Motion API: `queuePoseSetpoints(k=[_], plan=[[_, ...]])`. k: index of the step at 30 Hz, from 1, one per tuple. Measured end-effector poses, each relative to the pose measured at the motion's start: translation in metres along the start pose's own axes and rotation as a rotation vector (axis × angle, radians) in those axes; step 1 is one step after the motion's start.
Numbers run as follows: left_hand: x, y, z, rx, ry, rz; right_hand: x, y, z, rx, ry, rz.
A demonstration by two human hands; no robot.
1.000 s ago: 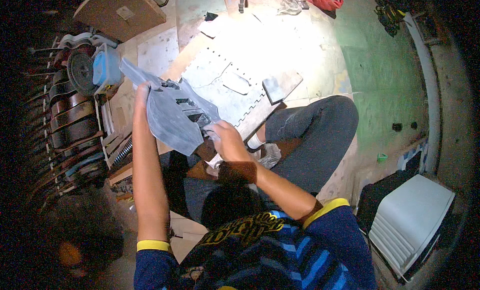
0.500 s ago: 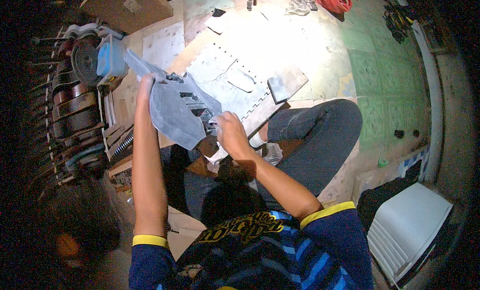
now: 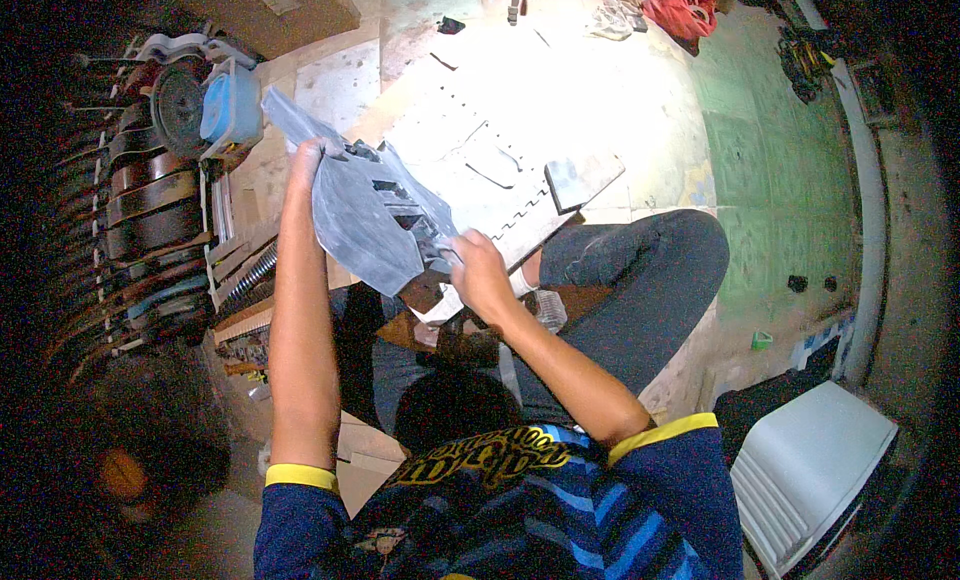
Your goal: The person sands the various surfaces and edges of a dark guitar body with a sanding block while sitting on the floor.
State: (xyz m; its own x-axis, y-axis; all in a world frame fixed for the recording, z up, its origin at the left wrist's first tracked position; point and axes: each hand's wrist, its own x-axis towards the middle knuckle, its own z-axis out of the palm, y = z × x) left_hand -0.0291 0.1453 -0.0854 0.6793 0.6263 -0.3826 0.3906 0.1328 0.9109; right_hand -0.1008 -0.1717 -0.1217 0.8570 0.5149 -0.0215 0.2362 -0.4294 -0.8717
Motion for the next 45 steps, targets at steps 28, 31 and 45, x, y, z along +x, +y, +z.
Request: queuePoseSetpoints(k=[28, 31, 45], plan=[[-0.012, 0.003, 0.018, -0.048, 0.054, -0.120, 0.006, 0.010, 0.001, -0.090, 0.044, -0.057], [-0.007, 0.011, 0.006, -0.014, 0.086, -0.154, -0.013, 0.011, -0.034, -0.041, -0.210, 0.062], [-0.007, -0.003, -0.002, -0.110, 0.030, 0.002, 0.002, -0.008, -0.024, -0.053, -0.089, 0.112]])
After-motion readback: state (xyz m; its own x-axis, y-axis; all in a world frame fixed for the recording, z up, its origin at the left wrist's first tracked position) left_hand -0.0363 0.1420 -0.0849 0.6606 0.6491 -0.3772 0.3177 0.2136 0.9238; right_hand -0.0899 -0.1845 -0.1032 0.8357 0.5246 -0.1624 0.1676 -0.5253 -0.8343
